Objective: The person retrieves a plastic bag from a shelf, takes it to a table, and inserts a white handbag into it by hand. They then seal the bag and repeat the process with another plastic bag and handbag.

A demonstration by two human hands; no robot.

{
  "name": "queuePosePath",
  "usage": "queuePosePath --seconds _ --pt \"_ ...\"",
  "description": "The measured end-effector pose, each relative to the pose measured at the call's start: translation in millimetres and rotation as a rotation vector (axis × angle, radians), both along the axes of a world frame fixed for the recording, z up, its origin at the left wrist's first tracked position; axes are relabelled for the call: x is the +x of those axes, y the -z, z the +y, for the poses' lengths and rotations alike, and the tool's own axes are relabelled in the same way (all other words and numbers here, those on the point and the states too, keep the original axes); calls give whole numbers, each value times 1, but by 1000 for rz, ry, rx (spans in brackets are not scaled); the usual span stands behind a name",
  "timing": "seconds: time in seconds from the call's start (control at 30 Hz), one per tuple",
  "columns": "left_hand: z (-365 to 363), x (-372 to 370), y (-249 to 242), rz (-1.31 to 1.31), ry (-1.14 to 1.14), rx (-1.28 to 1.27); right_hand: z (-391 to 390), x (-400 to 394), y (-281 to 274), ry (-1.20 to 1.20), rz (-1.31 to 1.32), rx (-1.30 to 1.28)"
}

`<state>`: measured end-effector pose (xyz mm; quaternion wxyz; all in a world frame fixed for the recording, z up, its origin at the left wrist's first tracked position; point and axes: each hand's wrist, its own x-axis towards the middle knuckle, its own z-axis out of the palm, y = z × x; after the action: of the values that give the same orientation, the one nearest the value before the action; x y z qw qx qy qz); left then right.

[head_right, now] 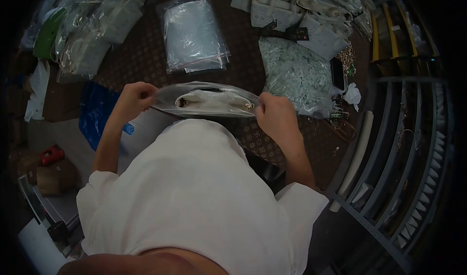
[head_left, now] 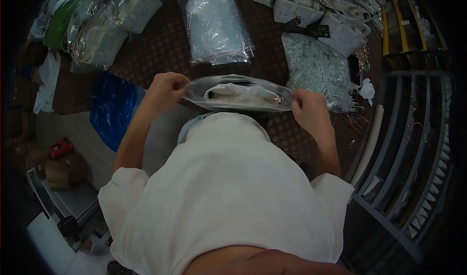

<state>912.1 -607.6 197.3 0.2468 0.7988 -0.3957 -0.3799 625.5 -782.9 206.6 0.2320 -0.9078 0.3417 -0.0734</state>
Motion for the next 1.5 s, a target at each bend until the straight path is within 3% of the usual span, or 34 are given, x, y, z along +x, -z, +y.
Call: queuePosePath --seconds 0.03,0.1,0.13,0.2,0.33,0.6,0.93,1.0,1.03,1.1,1.2,1.3,1.5 --pt "1 -1 -5 -1 9 5 -1 -3 -4 9 -1 5" --pt "3 -4 -15 43 -22 -225 -2 -8 -10 32 36 19" --pt "2 -3 -18 45 -12 -222 -2 -10 -12 42 37 22" --pt "2 3 -22 3 -37 -217 -2 -15 -13 122 -16 289" --pt "3 11 -11 -56 1 -189 -12 -27 -6 67 -173 327" --pt "10 5 -12 -38 -22 -212 -10 -17 21 -155 -377 234" --pt "10 19 -10 51 -111 -286 -20 -21 42 -143 -510 111" --pt "3 14 -19 -188 -92 -243 -13 -16 46 -131 -572 -79" --pt "-5 7 -27 -187 -83 -243 -11 -16 48 -122 -572 -81" --pt "-27 -21 -44 -743 206 -491 -8 -16 52 -141 -581 -109" --pt "-65 -76 -43 -538 501 -611 -7 -17 53 -147 -614 -80" --pt "-99 -112 -5 -403 707 -637 -7 -22 53 -99 -639 42" --pt "-124 -118 6 -126 711 -488 -5 -33 57 -26 -649 183"
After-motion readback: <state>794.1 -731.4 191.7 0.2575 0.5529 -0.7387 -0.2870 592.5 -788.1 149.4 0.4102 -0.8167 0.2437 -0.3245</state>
